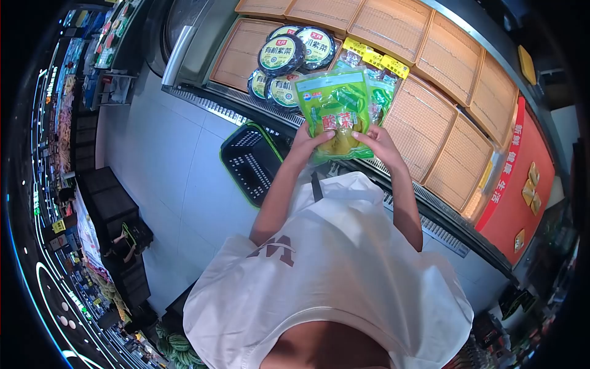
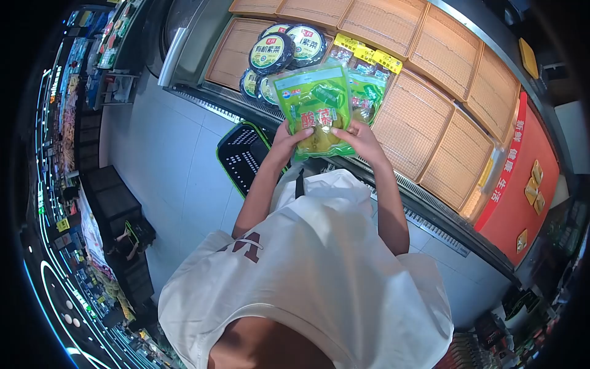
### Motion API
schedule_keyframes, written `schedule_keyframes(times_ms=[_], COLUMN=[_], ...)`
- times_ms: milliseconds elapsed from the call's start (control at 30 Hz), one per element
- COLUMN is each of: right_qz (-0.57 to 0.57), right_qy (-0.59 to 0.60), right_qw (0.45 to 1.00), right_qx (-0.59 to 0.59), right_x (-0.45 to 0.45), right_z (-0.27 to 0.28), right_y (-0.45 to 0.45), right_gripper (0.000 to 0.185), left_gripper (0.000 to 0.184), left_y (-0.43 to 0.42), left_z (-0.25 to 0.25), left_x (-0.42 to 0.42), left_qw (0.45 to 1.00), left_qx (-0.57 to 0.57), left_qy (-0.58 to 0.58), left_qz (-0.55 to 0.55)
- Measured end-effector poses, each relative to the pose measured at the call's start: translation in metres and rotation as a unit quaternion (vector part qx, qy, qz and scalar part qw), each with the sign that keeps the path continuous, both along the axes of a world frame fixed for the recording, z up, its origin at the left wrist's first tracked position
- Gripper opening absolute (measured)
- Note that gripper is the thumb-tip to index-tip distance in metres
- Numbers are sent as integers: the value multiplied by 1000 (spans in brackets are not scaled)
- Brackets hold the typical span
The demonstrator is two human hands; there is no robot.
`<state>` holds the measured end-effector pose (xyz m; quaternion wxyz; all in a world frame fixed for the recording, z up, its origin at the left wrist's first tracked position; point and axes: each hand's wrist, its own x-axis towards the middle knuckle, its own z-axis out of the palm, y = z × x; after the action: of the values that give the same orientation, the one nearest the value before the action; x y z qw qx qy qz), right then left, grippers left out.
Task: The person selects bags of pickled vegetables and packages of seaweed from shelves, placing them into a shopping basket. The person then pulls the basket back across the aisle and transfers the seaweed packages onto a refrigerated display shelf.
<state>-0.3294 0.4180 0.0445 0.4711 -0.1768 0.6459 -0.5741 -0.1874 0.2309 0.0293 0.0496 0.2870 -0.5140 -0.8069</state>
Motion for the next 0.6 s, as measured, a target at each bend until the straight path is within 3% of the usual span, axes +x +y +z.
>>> schedule_keyframes(times_ms=[167,300,333,433,500,600], right_qz=[46,97,138,73,86,154], right_qy=[62,67,120,190,272,449], right_qw=[997,993,983,979,956,874], right_qx=[27,-12,7,-4,60,105], right_x=[14,32,37,64,63,93], right_z=[-26,-40,-26,-23,-57,-97], right_y=[-31,-85,-103,-160,-193,-228], right_gripper=[22,28,31,35,36,37], left_gripper=[60,61,60,59,58,54], left_y=[-28,-65,-74,-104,-119,-134], left_z=[13,21,21,-24,-50,-148], left_x=[31,78,93,155,202,280], left_qw=[998,995,992,976,951,906], left_qx=[14,18,2,-17,24,73], left_qy=[-7,16,10,-29,-38,-70], left_qz=[53,99,124,214,307,410])
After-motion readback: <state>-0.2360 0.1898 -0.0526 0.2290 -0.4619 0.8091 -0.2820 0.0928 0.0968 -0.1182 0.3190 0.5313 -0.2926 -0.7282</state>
